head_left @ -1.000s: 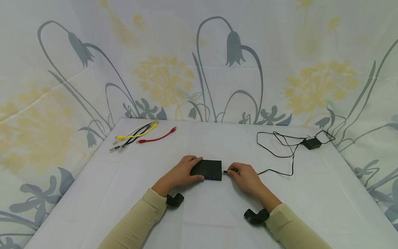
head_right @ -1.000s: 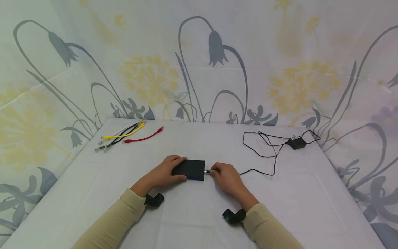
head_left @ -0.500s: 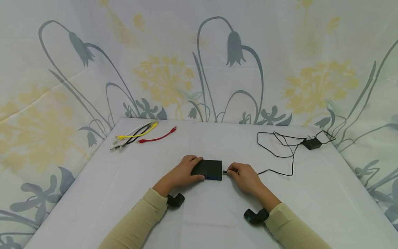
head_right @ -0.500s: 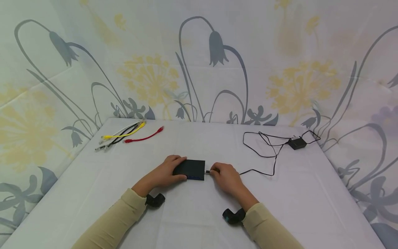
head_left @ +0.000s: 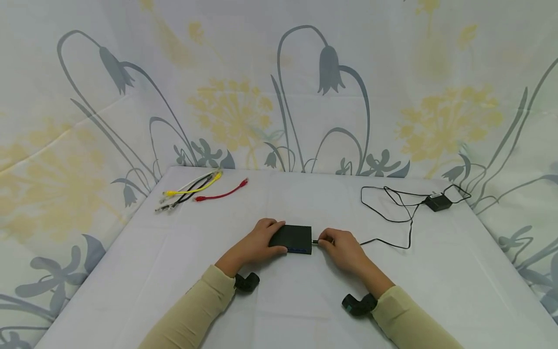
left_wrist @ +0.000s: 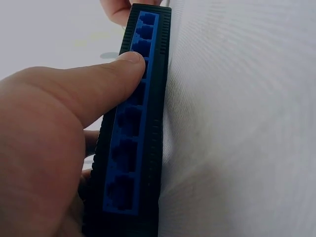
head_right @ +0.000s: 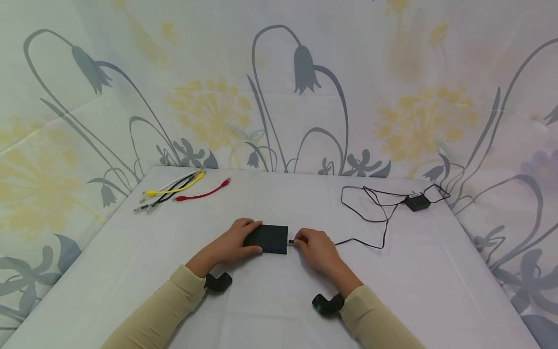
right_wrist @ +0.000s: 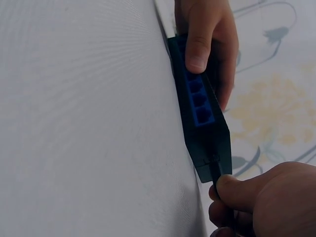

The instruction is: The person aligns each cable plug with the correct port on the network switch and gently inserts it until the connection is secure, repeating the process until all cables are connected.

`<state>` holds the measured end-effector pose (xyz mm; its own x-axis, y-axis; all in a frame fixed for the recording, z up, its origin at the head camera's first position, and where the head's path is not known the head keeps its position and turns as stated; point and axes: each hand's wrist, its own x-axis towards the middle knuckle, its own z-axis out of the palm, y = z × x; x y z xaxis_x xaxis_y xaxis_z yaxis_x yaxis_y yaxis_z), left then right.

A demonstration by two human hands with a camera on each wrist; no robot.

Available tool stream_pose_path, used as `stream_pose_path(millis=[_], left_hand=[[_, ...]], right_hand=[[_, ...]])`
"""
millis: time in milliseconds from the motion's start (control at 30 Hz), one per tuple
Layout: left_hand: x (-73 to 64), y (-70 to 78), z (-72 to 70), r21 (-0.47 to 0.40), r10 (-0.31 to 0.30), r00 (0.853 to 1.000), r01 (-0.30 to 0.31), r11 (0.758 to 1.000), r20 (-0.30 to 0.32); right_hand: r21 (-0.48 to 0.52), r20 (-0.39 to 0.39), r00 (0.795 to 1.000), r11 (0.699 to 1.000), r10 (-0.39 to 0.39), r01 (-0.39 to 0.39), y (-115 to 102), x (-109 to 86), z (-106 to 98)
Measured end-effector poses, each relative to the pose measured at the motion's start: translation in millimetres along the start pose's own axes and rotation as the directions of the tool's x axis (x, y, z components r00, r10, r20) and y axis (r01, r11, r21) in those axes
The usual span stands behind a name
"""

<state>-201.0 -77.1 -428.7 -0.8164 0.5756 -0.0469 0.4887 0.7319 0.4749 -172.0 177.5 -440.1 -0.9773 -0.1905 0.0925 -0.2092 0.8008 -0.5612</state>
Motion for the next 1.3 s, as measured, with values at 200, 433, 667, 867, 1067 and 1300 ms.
stream_pose_path(millis=[200, 433, 667, 867, 1067, 1300], left_hand=[[-0.4, 0.6, 0.2, -0.001, -0.003, 1.000, 0.003, 1.000, 0.001], [-0.4, 1.1, 0.0, 0.002, -0.008, 1.000, 0.008, 1.000, -0.004], [0.9, -0.2, 1.4, 0.015, -0.009, 1.000, 0.009, 1.000, -0.006], [0.5, 0.6, 1.1, 0.026, -0.008, 1.000, 0.008, 1.000, -0.004], [-0.1, 2.0, 0.4, 0.015, -0.014, 1.000, 0.013, 1.000, 0.008], [1.4, 0.1, 1.6, 0.025, -0.018, 1.000, 0.018, 1.000, 0.006]], right_hand=[[-0.020, -0.007, 1.000, 0.999, -0.028, 0.028, -0.5, 0.1, 1.1], [-0.016, -0.002, 0.999, 0.999, -0.042, 0.042, -1.1, 1.5, 1.3], [-0.017, 0.007, 1.000, 0.999, -0.027, 0.027, -4.3, 3.5, 1.4], [-0.005, 0.050, 0.999, 1.000, 0.015, -0.015, -4.9, 5.3, 0.2], [0.033, 0.132, 0.987, 0.995, 0.091, -0.096, -5.3, 9.6, -2.5], [0.035, 0.164, 0.979, 0.991, 0.122, -0.130, -4.8, 14.4, -5.1]])
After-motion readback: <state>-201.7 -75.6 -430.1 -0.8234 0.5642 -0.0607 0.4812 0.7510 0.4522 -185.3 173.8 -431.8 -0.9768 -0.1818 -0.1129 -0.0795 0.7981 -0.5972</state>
